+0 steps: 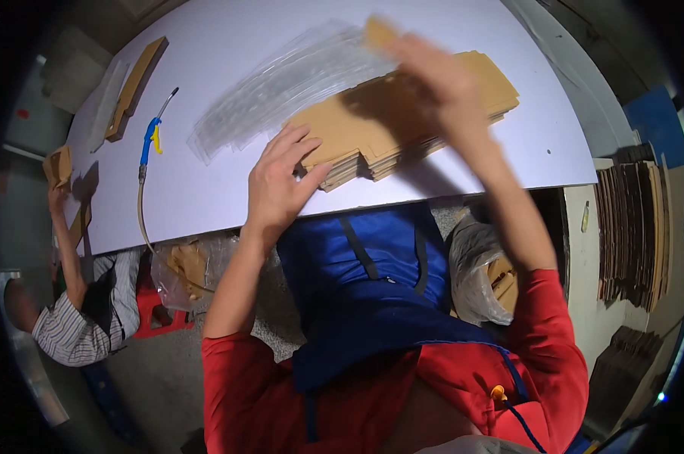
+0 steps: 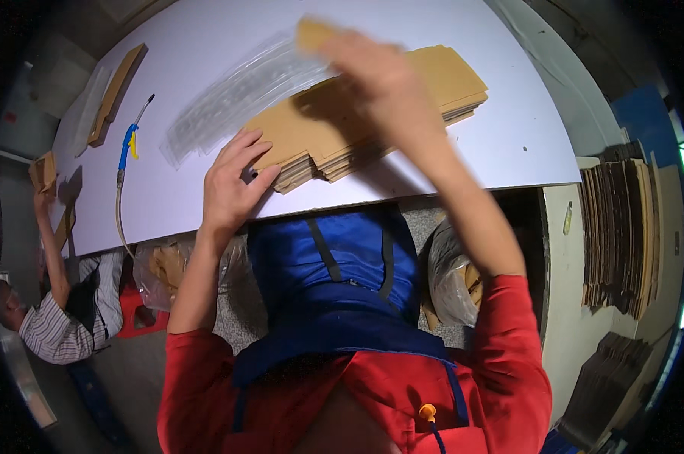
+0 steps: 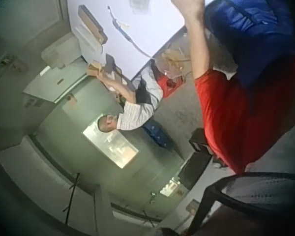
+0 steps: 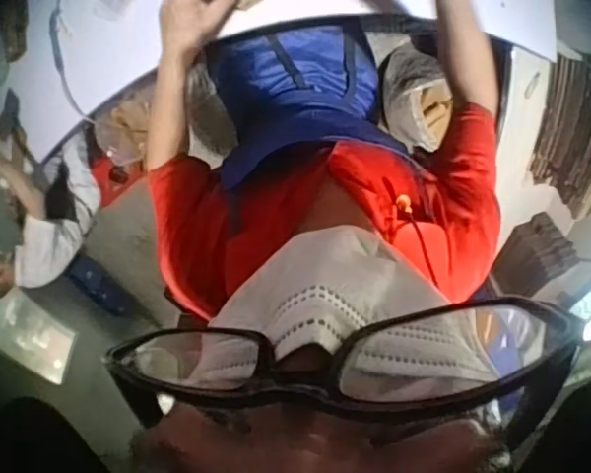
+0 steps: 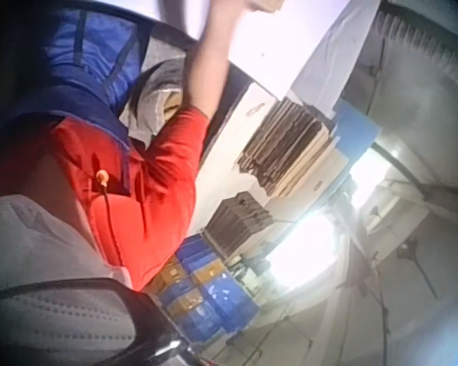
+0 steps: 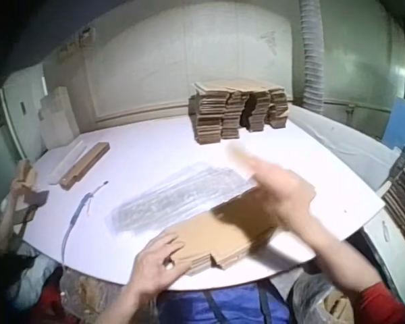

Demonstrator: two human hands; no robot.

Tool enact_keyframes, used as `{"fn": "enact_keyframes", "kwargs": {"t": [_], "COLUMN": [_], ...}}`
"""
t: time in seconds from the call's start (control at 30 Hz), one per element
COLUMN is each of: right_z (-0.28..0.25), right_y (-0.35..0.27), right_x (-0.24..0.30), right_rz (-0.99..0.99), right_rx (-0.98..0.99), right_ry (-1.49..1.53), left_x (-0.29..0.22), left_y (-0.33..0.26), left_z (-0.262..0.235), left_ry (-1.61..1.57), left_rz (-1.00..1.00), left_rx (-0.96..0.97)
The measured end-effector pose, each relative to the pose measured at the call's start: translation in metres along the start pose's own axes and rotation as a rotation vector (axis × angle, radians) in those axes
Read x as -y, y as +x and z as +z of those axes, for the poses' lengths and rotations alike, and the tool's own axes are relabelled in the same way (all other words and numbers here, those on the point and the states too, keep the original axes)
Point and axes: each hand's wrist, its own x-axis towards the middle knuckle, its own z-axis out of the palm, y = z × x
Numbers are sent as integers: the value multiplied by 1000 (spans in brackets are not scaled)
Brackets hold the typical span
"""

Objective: Peeling backing material and stacking cardboard components for packaging or assembly.

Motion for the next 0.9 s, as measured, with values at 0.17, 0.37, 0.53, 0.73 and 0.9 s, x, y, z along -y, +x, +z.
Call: {"fn": "enact_keyframes", "kwargs": {"t": [0.17, 0.37, 0.53, 0.73, 0.9], "right_z": [68, 79, 77, 85, 33], "right_y": [-44, -45, -43, -41, -6], "right_x": [59, 59, 59, 58, 65], "right_rz": [-37, -55, -57, 143, 913], "right_rx": [320, 304, 314, 264, 492], "right_ry": [34, 84, 88, 225, 793], "left_x": [3, 2, 2, -23, -53], "left_y": [-8, 1, 27, 32, 49], "left_z": [1, -4, -9, -6, -22], "left_ry": [-88, -13, 98, 91, -1076], "left_rz": [-30, 37, 206, 68, -562], "left_rx": [-25, -104, -113, -370, -105]}}
